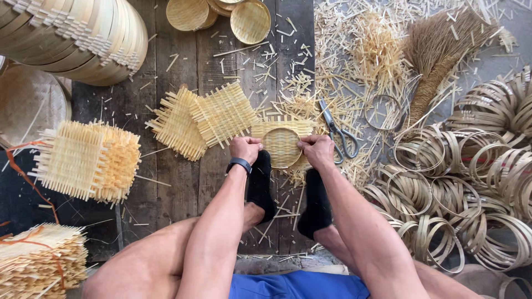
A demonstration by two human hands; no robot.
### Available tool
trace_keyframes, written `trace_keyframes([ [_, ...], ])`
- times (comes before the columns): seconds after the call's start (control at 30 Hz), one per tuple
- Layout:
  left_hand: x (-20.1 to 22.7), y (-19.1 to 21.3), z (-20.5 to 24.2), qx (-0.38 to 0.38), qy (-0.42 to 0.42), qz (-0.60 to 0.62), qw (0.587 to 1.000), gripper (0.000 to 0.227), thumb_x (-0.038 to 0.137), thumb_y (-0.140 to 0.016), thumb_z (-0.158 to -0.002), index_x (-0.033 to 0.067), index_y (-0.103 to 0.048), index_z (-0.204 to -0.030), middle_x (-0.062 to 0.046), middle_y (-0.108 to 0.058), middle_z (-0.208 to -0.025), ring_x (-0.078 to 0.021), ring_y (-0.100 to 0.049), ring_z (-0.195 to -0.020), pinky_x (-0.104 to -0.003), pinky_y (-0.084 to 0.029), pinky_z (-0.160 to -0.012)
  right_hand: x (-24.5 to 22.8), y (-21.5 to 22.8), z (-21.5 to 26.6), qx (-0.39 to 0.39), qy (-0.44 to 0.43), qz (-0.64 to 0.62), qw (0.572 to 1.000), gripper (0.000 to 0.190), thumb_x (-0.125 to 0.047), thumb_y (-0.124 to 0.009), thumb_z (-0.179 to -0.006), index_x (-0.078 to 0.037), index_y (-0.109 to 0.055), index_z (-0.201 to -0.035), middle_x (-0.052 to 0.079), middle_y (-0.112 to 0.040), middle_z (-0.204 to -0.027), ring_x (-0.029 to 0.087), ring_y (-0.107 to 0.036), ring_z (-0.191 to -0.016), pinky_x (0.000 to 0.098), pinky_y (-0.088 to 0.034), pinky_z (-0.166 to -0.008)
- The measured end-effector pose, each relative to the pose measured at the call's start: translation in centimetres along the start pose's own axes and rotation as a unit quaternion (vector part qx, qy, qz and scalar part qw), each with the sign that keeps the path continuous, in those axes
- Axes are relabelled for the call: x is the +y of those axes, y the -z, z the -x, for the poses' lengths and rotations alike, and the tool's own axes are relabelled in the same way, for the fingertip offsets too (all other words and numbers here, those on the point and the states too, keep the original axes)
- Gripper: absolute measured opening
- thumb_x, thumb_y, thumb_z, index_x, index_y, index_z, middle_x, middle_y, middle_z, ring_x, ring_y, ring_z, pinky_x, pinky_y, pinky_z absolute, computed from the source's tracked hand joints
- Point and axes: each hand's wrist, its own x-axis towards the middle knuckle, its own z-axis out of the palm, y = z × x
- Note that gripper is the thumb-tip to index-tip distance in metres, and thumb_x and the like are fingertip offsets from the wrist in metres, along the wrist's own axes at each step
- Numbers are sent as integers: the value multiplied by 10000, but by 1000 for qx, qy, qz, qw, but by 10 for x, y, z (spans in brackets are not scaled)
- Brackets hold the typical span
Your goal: The person weaves thin bamboo strips into small circular baskets. They use shears to trim the edges of the woven pieces and place the finished baskets into a stack. The workspace is cluttered with bamboo scraps and finished items.
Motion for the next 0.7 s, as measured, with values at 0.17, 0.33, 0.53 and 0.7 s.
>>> trace_keyframes([
  [0.17,-17,-3,-10,-15,13,35,999,164,23,-863,-693,66,-827,-848,-90,-797,-815,-132,-750,-716,-255,-604,-694,4,2,-5,-17,-12,6,1000,269,-220,-882,-768,-107,-823,-1005,125,-795,-890,182,-741,-798,307,-573,-797],
  [0.33,-21,4,-20,-78,33,77,993,177,31,-882,-684,54,-814,-845,-98,-798,-808,-135,-746,-695,-262,-600,-666,-7,16,-11,-86,-48,9,995,278,-221,-889,-752,-122,-820,-1002,107,-797,-891,191,-740,-812,332,-579,-801],
  [0.53,40,-4,-18,-12,-334,-232,913,77,184,-778,-860,154,-836,-900,-68,-760,-905,-267,-663,-905,-387,-546,-862,-20,-34,57,3,-102,-64,993,401,-352,-729,-987,9,-719,-814,76,-670,-690,186,-600,-551,320,-497,-504],
  [0.7,46,-20,-13,-44,-477,-156,864,215,319,-721,-902,192,-809,-1051,-93,-723,-1096,-292,-582,-1007,-407,-438,-892,11,-104,86,-54,-315,-379,869,342,-358,-740,-936,-50,-679,-800,58,-635,-660,148,-549,-505,314,-411,-440],
])
